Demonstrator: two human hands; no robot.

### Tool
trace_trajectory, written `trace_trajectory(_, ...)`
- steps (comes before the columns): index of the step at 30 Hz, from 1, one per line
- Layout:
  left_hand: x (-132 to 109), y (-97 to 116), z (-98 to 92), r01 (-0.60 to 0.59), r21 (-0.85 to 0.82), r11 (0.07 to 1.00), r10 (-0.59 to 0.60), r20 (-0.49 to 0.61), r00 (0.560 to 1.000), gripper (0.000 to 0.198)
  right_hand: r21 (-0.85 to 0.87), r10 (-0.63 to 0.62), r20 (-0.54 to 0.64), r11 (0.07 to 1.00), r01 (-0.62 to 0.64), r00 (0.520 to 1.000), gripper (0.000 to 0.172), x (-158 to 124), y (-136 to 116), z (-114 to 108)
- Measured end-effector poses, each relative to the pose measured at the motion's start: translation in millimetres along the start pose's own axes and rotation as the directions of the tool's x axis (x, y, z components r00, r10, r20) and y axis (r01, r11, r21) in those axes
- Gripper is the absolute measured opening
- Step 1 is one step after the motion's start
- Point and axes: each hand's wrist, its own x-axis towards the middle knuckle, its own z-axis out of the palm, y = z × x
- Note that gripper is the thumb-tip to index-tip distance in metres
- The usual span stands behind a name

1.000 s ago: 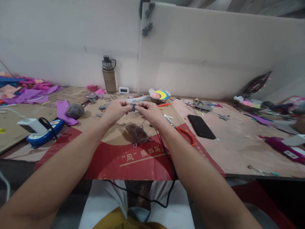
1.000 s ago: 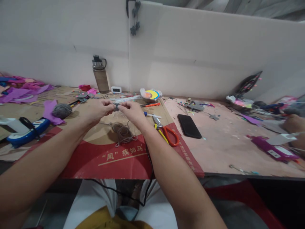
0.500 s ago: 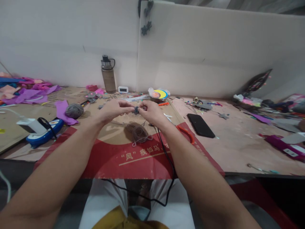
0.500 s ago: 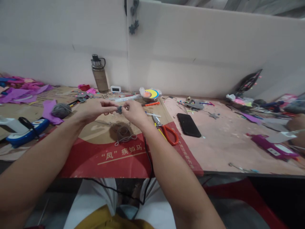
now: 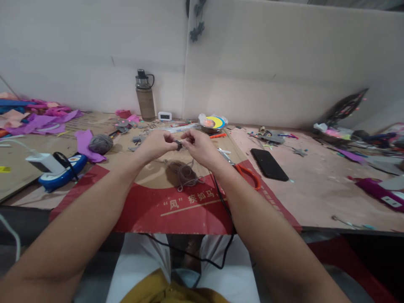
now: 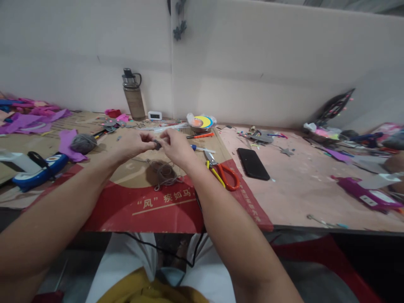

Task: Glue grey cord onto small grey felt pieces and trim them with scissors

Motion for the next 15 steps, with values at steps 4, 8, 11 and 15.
trace_trajectory(4,4,-5,1.5,-0.004,0.041,0.999,0.006,-0.068,0.998,0.009,-0.015,-0.019,-0.070,1.000,0.018,0.997,0.005,-1,-1,2)
trace_trajectory(8,4,-7,5.2,-0.020,0.076,0.997,0.031,-0.148,0.988,0.009,-0.036,0.036,-0.108,0.999,-0.041,0.993,0.008,-3,-7,5)
trace_trajectory(11,2,-5,5.5,-0.045,0.063,0.997,0.058,-0.235,0.970,0.007,0.001,0.076,-0.099,0.997,-0.077,0.992,0.015,-4,-9,10)
trace_trajectory(15,6,-5,-2.5,-0.085,-0.029,0.996,0.065,-0.412,0.909,0.003,0.105,0.035,-0.003,0.994,-0.034,0.999,0.018,-7,-13,22)
